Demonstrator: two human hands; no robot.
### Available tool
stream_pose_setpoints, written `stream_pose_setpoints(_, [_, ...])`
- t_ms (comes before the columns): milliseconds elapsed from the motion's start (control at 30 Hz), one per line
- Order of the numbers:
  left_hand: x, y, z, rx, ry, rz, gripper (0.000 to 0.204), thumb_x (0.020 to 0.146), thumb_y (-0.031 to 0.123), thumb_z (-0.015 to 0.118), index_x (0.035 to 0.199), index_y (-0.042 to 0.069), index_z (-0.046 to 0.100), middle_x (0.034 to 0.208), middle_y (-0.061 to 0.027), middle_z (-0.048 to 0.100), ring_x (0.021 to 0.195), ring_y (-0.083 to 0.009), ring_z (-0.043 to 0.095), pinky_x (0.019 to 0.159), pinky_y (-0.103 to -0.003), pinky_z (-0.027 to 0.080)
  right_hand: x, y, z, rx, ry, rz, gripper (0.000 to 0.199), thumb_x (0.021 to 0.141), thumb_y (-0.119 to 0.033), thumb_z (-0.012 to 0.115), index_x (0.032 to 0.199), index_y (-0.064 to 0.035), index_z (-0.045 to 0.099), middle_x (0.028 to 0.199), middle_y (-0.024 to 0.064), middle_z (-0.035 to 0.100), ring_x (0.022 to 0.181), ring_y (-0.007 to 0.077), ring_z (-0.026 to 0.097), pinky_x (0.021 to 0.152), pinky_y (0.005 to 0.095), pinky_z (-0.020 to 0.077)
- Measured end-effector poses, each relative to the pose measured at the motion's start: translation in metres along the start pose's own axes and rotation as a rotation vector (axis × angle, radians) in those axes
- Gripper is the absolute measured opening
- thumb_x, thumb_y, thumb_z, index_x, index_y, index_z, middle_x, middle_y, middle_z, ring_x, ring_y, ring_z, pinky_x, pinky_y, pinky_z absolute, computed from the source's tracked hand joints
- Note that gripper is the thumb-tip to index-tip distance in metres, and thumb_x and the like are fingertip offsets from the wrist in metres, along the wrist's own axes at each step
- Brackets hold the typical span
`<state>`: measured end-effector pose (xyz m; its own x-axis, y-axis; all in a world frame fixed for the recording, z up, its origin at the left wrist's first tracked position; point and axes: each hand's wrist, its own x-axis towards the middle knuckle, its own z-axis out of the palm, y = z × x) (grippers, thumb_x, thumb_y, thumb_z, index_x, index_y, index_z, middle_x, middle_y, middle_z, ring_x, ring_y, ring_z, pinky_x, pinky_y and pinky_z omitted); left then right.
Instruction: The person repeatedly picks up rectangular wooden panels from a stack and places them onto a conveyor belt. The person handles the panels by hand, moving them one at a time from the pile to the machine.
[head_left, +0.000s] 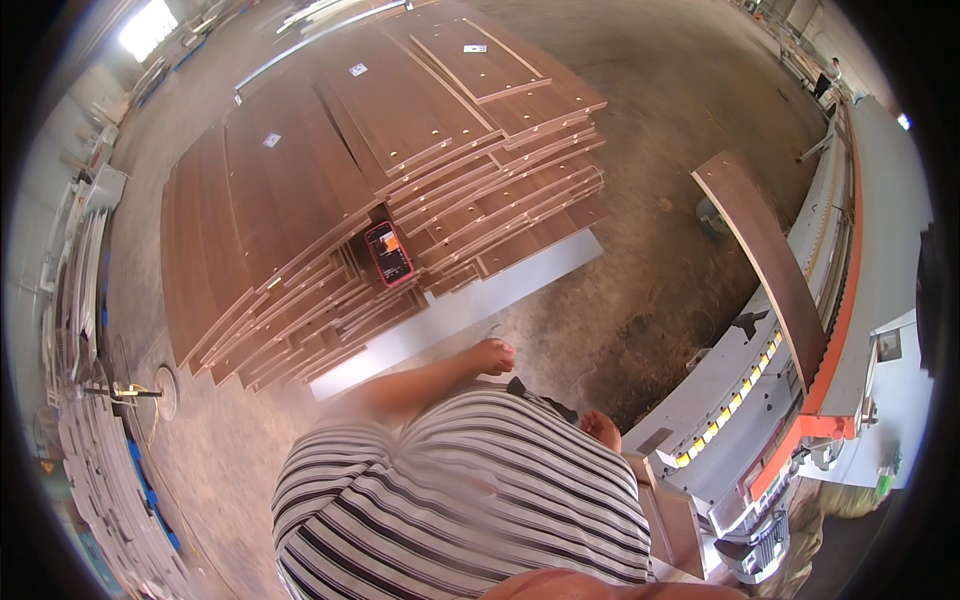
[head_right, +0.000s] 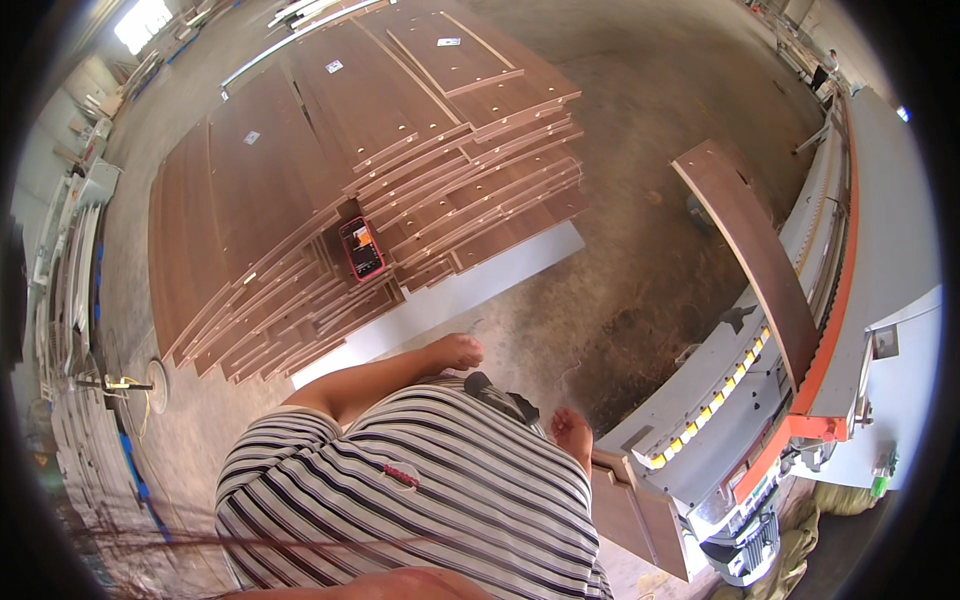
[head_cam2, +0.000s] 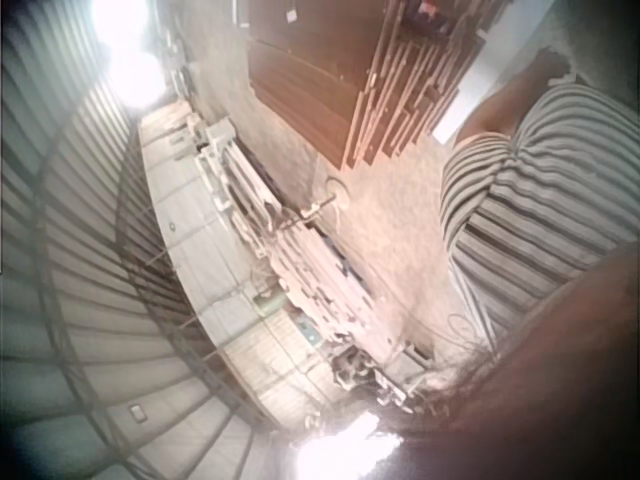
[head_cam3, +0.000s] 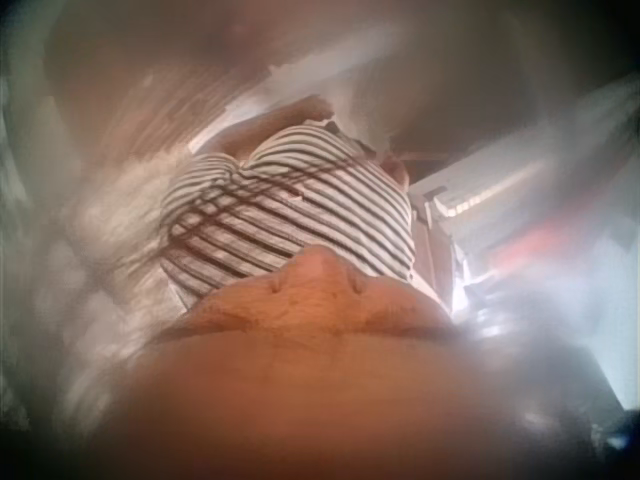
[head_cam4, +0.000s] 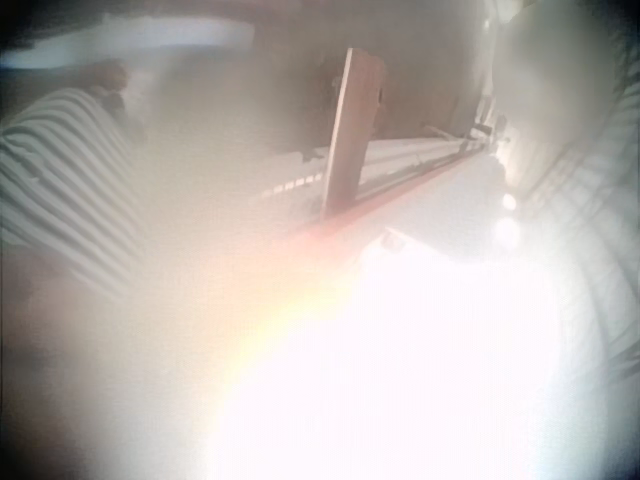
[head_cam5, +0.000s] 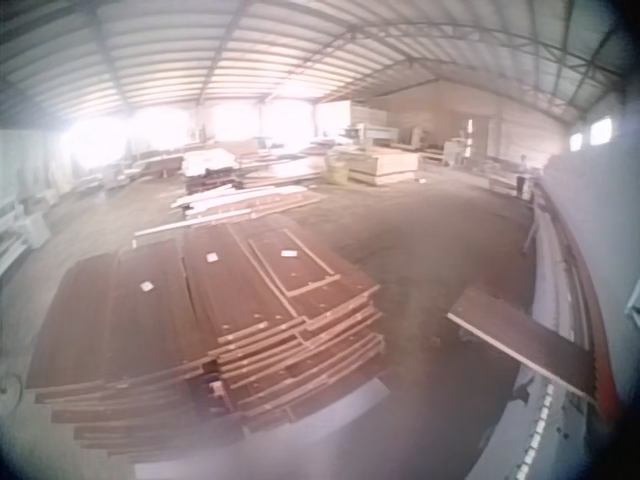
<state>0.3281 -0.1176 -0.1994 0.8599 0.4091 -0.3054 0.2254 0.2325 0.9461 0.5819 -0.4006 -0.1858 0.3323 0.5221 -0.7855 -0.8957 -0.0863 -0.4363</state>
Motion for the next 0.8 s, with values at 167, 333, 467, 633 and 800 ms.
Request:
stream_pose_setpoints(167, [0.012, 0.066, 0.019, -0.372, 0.147, -0.42, 0.029, 0.09, 0.027, 0.055, 0.11, 0.007, 0.052, 0.099, -0.0066, 0.063, 0.089, -0.0156, 0.062, 0.075, -0.029, 0.049, -0.004, 0.001, -0.031, 0.065, 0.037, -0.027, 0.006, 0.087, -0.009, 0.053, 0.087, -0.0031, 0.055, 0.077, 0.0074, 0.059, 0.067, 0.018, 0.055, 0.059, 0.0303, 0.047])
stream_pose_setpoints(333, [0.048, 0.081, 0.031, -0.472, 0.085, -0.393, 0.032, 0.091, 0.028, 0.054, 0.114, 0.007, 0.049, 0.101, -0.0063, 0.064, 0.091, -0.0165, 0.062, 0.077, -0.032, 0.048, -0.019, 0.011, -0.054, -0.018, -0.044, -0.151, 0.006, 0.088, -0.008, 0.052, 0.086, -0.0035, 0.053, 0.075, 0.006, 0.057, 0.064, 0.0158, 0.051, 0.056, 0.028, 0.0439])
stream_pose_setpoints(467, [0.092, 0.098, 0.054, -0.436, 0.133, -0.409, 0.031, 0.09, 0.029, 0.055, 0.114, 0.009, 0.051, 0.101, -0.0065, 0.064, 0.093, -0.0171, 0.061, 0.08, -0.033, 0.047, -0.04, 0.011, -0.059, 0.027, 0.138, -0.144, 0.008, 0.089, -0.009, 0.051, 0.089, -0.0018, 0.054, 0.078, 0.0087, 0.057, 0.064, 0.0174, 0.051, 0.056, 0.0287, 0.0439])
stream_pose_setpoints(633, [0.147, 0.119, 0.077, -0.538, 0.07, -0.287, 0.021, 0.089, 0.027, 0.059, 0.103, 0.012, 0.056, 0.104, -0.0064, 0.063, 0.097, -0.0192, 0.06, 0.084, -0.035, 0.047, -0.045, 0.016, -0.095, 0.166, 0.086, -0.095, 0.015, 0.09, -0.012, 0.05, 0.095, 0.0014, 0.056, 0.086, 0.0142, 0.062, 0.069, 0.0209, 0.059, 0.058, 0.0302, 0.0479])
stream_pose_setpoints(800, [0.214, 0.167, 0.129, -0.575, -0.038, -0.191, 0.04, 0.084, 0.04, 0.063, 0.112, 0.015, 0.049, 0.118, -0.0089, 0.054, 0.108, -0.0242, 0.053, 0.093, -0.04, 0.042, -0.071, 0.026, -0.109, 0.247, 0.134, -0.183, 0.017, 0.09, -0.014, 0.05, 0.097, 0.0004, 0.056, 0.084, 0.0117, 0.063, 0.067, 0.0194, 0.059, 0.058, 0.0301, 0.0486])
